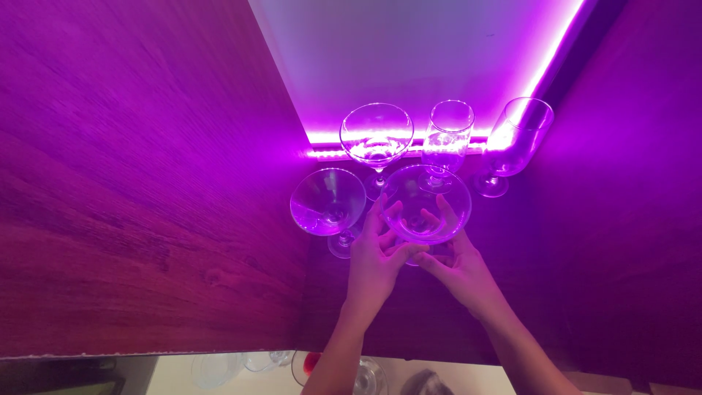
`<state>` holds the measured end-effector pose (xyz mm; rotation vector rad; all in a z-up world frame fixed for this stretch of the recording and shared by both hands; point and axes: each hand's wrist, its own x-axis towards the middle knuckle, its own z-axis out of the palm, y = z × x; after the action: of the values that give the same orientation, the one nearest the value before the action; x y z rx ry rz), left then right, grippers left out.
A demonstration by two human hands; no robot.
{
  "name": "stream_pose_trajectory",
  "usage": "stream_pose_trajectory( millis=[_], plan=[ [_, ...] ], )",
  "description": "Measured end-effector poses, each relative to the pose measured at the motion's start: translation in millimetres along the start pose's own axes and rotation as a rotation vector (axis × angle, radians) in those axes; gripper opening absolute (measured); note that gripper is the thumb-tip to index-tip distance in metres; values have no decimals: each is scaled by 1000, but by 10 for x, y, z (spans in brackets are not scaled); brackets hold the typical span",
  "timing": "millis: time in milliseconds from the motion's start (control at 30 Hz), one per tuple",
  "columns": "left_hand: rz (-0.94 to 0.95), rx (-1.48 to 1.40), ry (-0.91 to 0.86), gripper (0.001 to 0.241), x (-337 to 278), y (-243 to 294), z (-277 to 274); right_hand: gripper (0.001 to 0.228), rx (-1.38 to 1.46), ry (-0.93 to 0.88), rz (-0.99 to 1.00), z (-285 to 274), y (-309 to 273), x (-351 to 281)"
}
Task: The recorder wipes and organizes various glassware on a bar shelf.
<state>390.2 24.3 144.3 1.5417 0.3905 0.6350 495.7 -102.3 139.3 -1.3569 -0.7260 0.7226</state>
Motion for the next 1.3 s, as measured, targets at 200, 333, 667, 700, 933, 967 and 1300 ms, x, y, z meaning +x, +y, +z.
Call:
stream_pose_trajectory(
  millis=[200, 333, 667, 700, 933, 967, 1300],
  plan=[
    [40, -67, -29, 94, -7, -88, 15, 97, -6, 3, -53, 1, 64, 21],
    [45, -94, -37, 94, -12, -88, 27, 98, 26, 13, -10, 18, 81, 38],
    [-2, -6, -22, 103, -274, -35, -19, 100, 36, 12, -36, -88, 247, -128],
    [-8, -8, -20, 103, -356, -52, -41, 100, 35, 11, -29, -95, 211, -185],
    [-104, 199, -42, 84, -1001, 104, -105, 94, -75, 63, 75, -105, 150, -723],
    [-102, 205, -48, 79, -1097, 184, -108, 94, -67, 53, 92, -64, 115, -824],
    [1, 281, -48, 63, -1662, 189, -230, 93, -87, -4, 87, 204, 286, -1492]
  ],
)
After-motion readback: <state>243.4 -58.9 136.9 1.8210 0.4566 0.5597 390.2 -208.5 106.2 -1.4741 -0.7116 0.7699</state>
